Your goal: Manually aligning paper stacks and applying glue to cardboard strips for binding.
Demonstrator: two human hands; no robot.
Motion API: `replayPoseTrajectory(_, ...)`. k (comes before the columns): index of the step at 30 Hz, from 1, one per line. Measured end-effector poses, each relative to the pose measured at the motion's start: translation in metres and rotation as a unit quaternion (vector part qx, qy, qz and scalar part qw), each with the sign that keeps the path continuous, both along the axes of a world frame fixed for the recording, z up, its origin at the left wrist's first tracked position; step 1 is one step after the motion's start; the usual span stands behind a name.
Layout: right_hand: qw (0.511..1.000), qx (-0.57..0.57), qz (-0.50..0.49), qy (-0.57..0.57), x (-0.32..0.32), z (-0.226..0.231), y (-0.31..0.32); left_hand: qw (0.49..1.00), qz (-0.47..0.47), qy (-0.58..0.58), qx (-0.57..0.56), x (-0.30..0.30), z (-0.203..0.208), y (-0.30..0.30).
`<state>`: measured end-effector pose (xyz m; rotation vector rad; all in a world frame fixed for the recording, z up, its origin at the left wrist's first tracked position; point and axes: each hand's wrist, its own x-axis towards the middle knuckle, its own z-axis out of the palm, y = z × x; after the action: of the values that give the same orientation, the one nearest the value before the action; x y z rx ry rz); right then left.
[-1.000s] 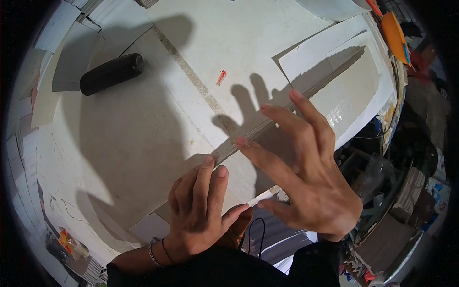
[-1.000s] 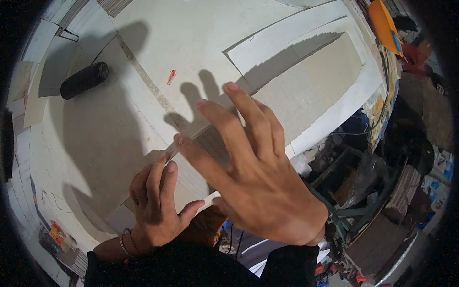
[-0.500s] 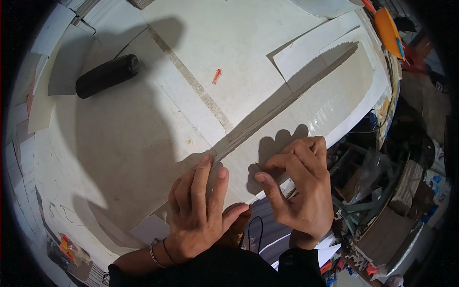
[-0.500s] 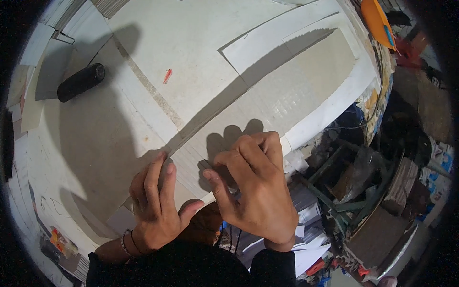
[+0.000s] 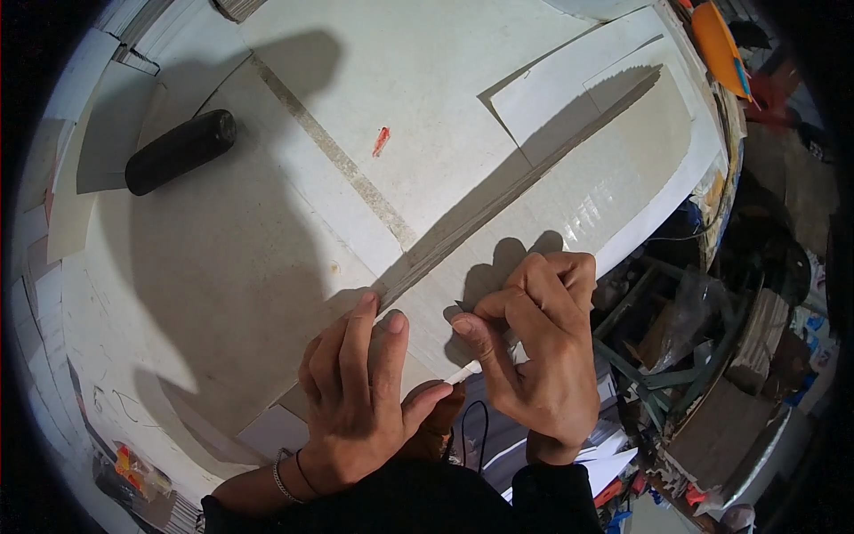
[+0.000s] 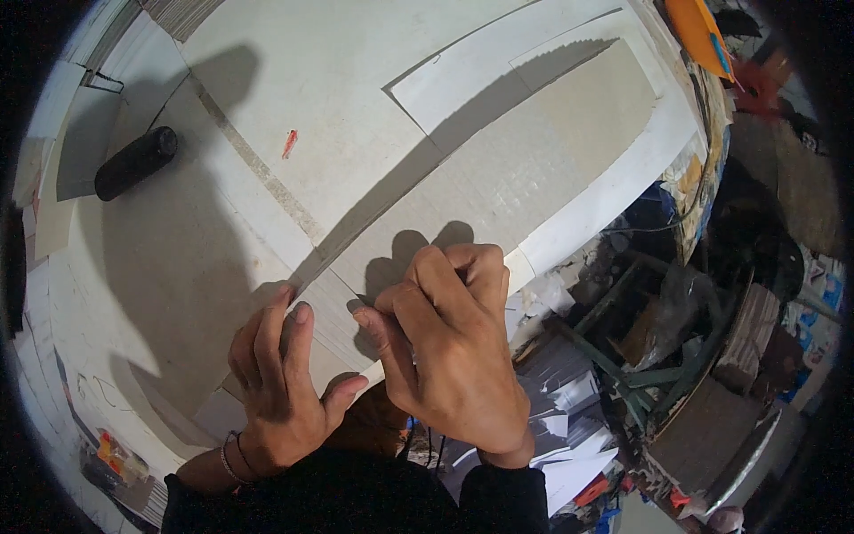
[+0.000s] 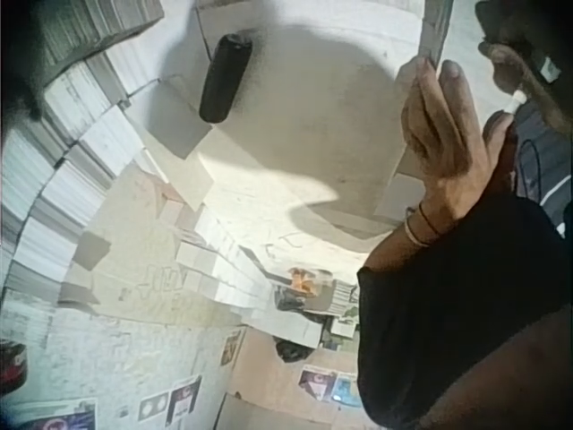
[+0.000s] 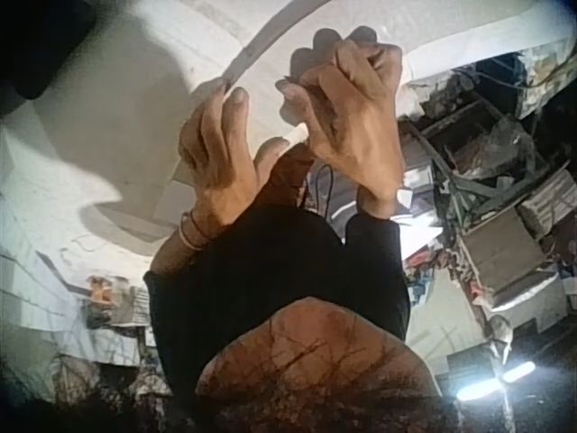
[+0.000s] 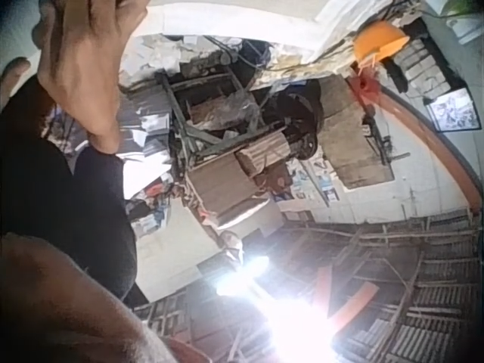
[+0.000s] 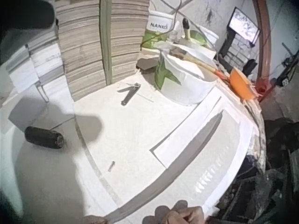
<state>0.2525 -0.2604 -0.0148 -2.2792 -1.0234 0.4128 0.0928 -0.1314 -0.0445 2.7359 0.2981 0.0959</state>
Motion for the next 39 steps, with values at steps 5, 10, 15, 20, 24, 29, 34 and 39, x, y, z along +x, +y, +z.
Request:
replayPoseTrajectory(5, 1.0, 0.01, -0.026, -0.001, 0.001, -0.003, -0.002, 1.0, -0.013, 0.01, -0.016, 0.002, -0.001, -0.003)
replayPoseTrajectory(10, 1.0, 0.003, -0.005, 0.009, 0.0, -0.002, 0.003, 0.999, -0.012, 0.02, -0.025, -0.003, -0.002, 0.0)
replayPoseTrajectory(15, 0.999, 0.018, -0.018, 0.026, 0.002, -0.003, 0.0, 1.0, 0.0, 0.002, -0.012, 0.004, -0.001, -0.002)
replayPoseTrajectory(20, 0.999, 0.032, -0.019, 0.023, 0.003, -0.004, -0.004, 1.0, 0.001, -0.001, -0.007, 0.004, -0.002, -0.004)
replayPoseTrajectory(24, 0.998, 0.057, 0.016, 0.004, 0.004, -0.011, -0.011, 1.0, -0.001, -0.001, -0.006, 0.002, -0.003, -0.003)
replayPoseTrajectory(29, 0.998, 0.064, 0.011, 0.012, 0.001, -0.014, -0.013, 1.0, 0.004, -0.009, -0.013, 0.002, -0.003, -0.003)
replayPoseTrajectory(34, 0.997, 0.069, 0.014, 0.018, 0.003, -0.016, -0.015, 1.0, 0.004, -0.007, -0.018, 0.003, -0.002, -0.002)
replayPoseTrajectory(39, 0.997, 0.075, 0.02, 0.011, 0.004, -0.015, -0.016, 0.999, 0.003, -0.017, -0.027, 0.003, -0.002, -0.002)
